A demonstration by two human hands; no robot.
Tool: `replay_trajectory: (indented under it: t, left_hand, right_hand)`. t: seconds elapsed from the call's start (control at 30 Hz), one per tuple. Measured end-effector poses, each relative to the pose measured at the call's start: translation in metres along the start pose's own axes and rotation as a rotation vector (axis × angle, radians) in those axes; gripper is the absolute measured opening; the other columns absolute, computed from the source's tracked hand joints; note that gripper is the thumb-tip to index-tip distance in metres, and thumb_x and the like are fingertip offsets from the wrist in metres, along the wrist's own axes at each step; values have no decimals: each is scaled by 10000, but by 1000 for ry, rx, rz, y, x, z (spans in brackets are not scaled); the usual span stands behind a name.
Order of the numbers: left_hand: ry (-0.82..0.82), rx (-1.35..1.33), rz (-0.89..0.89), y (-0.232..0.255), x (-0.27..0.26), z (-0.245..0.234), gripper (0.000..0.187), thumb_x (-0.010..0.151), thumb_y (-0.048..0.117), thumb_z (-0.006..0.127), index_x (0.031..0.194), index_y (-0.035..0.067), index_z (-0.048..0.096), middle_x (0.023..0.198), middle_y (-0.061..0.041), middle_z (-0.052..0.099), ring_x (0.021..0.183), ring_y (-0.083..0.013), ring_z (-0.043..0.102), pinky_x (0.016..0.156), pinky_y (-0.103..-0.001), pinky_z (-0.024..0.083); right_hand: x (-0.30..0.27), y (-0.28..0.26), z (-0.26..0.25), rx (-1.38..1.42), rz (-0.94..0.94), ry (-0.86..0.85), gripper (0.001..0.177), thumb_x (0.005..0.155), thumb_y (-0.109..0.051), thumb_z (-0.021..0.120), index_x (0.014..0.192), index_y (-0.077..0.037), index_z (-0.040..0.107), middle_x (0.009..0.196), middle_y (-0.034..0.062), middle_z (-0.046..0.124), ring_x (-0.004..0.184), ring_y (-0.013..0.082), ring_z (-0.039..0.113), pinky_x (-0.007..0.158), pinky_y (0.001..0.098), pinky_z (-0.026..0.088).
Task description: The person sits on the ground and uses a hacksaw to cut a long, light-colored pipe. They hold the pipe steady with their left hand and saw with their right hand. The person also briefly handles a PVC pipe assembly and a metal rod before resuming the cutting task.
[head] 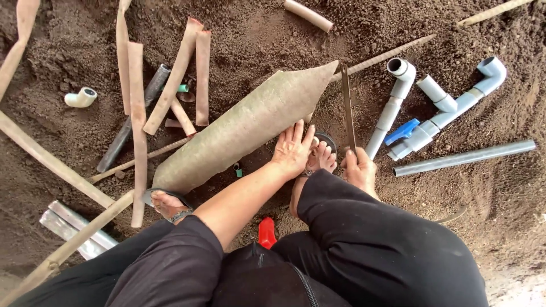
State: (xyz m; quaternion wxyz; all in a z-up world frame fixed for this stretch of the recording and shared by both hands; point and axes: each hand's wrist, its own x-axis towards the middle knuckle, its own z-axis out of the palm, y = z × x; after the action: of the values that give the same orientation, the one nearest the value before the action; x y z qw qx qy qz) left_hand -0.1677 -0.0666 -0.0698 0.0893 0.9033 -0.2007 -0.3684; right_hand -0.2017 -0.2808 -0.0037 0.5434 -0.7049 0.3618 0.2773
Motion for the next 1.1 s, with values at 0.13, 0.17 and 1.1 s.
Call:
replay_trajectory:
  t: [0.13, 0.17, 1.1]
  left_hand:
    - [75, 134, 116, -14, -15, 5, 769, 999, 383, 684, 1656, 95, 408, 1772, -275, 173, 1612, -447, 195, 1238, -514, 281]
    - [120, 174, 183, -16, -19, 6, 760, 970, 360, 702, 1624, 67, 447, 1780, -271, 165, 1621, -470, 180, 1237, -539, 282]
    - [382, -2155, -317, -29, -103, -159, 367, 1159, 267, 490, 1271, -9, 703, 397, -7, 285, 217, -145, 322, 194, -280, 324]
  right_hand:
    - [-3, 16, -17, -23, 31, -9, 231, 1157, -152, 530, 1136, -89, 752, 664, 62, 651, 514, 146, 565, 509, 254, 469]
    - [-3, 21, -22, -73, 28, -27, 223, 1152, -168, 566, 1053, -78, 745, 651, 84, 641, 512, 175, 579, 503, 270, 477]
    - [102, -25, 111, 388, 83, -8, 162, 781, 21, 796, 939, 9, 763, 632, 121, 662, 397, 180, 638, 275, 303, 475]
